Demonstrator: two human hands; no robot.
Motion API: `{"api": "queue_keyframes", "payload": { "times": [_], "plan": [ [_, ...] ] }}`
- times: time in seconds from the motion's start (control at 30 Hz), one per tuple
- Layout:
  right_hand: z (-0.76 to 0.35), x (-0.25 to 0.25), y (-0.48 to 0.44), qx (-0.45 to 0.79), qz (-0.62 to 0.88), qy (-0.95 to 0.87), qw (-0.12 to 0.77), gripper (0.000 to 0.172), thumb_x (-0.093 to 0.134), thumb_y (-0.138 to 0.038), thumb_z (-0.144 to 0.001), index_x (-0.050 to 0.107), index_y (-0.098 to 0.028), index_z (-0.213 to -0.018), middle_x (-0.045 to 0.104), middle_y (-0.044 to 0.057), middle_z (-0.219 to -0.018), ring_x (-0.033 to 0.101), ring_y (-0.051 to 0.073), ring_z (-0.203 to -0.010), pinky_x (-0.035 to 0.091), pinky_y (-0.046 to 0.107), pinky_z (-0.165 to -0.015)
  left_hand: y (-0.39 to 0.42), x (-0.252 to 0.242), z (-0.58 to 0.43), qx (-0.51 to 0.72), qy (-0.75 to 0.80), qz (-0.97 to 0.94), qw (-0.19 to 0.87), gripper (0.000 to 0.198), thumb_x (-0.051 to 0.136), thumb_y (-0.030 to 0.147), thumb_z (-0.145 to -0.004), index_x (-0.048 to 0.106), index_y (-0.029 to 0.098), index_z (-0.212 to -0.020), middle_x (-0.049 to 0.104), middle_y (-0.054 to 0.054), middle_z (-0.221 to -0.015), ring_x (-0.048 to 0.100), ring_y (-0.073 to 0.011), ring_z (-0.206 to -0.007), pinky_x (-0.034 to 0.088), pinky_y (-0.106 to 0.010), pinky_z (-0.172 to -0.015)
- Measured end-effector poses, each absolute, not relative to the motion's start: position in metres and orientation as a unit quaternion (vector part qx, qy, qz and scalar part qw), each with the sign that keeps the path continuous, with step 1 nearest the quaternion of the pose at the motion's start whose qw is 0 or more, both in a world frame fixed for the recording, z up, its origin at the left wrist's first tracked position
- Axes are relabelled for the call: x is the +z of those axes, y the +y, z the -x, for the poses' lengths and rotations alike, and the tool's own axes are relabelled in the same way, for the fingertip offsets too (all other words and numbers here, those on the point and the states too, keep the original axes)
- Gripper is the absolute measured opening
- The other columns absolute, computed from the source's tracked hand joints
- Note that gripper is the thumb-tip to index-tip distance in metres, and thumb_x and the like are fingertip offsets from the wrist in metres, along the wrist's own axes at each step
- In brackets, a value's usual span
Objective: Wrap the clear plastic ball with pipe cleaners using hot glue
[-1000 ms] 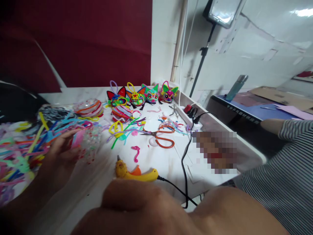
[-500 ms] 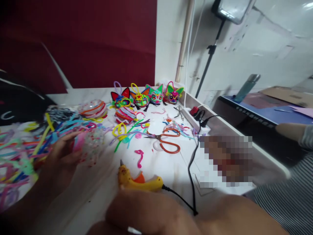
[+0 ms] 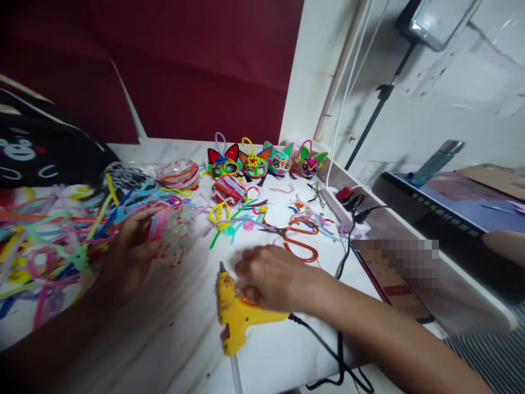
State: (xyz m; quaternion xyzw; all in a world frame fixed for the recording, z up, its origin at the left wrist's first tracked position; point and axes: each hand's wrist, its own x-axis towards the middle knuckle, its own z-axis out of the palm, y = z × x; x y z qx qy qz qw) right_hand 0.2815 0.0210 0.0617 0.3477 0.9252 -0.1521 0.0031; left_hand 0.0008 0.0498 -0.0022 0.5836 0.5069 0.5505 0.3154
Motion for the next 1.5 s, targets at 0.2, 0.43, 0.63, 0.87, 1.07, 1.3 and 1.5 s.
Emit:
{"api": "queue_keyframes", "payload": {
  "times": [0.2,0.43,0.63,0.87,1.07,1.3,1.5],
  "plan": [
    [-0.307,0.031,-0.04,-0.101,-0.337,0.936,-0.028,0.069,0.068,-0.013,-0.075,0.057,-0.01,-0.144,0.064,0.022,-0.139,0.065,0.037,-0.122,0.056,0.051,-0.102,0.042,0.002,-0.007,0.549,0.471,-0.593,0.355,0.054,0.077,0.037,-0.074,0.06,0.024,-0.123,0.07,-0.004,-0.116,0.064,-0.0265,-0.107,0.052,-0.034,-0.089],
    [-0.288,0.003,-0.045,-0.024,-0.363,0.93,-0.053,0.054,0.061,-0.004,-0.075,0.064,-0.005,-0.13,0.069,0.024,-0.121,0.069,0.034,-0.103,0.063,0.049,-0.092,0.037,0.001,-0.011,0.538,0.436,-0.644,0.325,0.054,0.076,0.036,-0.076,0.059,0.022,-0.125,0.071,-0.007,-0.12,0.068,-0.0261,-0.107,0.054,-0.034,-0.091],
    [-0.3,0.027,-0.052,-0.055,-0.354,0.91,-0.208,0.043,0.054,-0.007,-0.077,0.061,-0.015,-0.119,0.066,0.017,-0.114,0.071,0.026,-0.098,0.065,0.036,-0.083,0.037,-0.004,-0.008,0.524,0.43,-0.671,0.3,0.056,0.074,0.039,-0.079,0.057,0.023,-0.13,0.069,-0.009,-0.128,0.067,-0.0281,-0.114,0.052,-0.036,-0.097],
    [-0.297,0.038,-0.039,-0.079,-0.278,0.9,-0.326,0.028,0.05,-0.023,-0.1,0.052,-0.019,-0.128,0.066,0.015,-0.113,0.066,0.027,-0.11,0.062,0.034,-0.087,0.038,-0.006,-0.011,0.503,0.439,-0.682,0.298,0.06,0.072,0.044,-0.076,0.06,0.021,-0.129,0.066,-0.011,-0.135,0.064,-0.0336,-0.121,0.05,-0.042,-0.105],
    [-0.291,0.013,-0.027,-0.099,-0.276,0.895,-0.335,0.028,0.046,-0.028,-0.104,0.052,-0.018,-0.129,0.065,0.014,-0.116,0.062,0.027,-0.112,0.056,0.039,-0.094,0.031,-0.002,-0.015,0.486,0.438,-0.688,0.314,0.055,0.069,0.039,-0.077,0.061,0.021,-0.128,0.072,-0.006,-0.12,0.067,-0.0283,-0.109,0.053,-0.033,-0.091],
    [-0.289,0.004,-0.026,-0.11,-0.292,0.884,-0.35,0.018,0.047,-0.022,-0.099,0.055,-0.021,-0.116,0.063,0.009,-0.101,0.061,0.024,-0.091,0.054,0.037,-0.077,0.026,0.001,-0.019,0.476,0.445,-0.689,0.317,0.053,0.068,0.038,-0.076,0.061,0.023,-0.126,0.073,-0.005,-0.117,0.066,-0.0302,-0.113,0.053,-0.034,-0.091],
    [-0.287,0.005,-0.027,-0.102,-0.305,0.876,-0.359,0.013,0.045,-0.028,-0.102,0.054,-0.022,-0.108,0.061,0.007,-0.092,0.059,0.022,-0.079,0.052,0.035,-0.067,0.022,0.005,-0.022,0.476,0.453,-0.688,0.309,0.05,0.068,0.036,-0.075,0.063,0.024,-0.123,0.073,-0.004,-0.115,0.067,-0.0292,-0.11,0.053,-0.033,-0.089]
  ]
}}
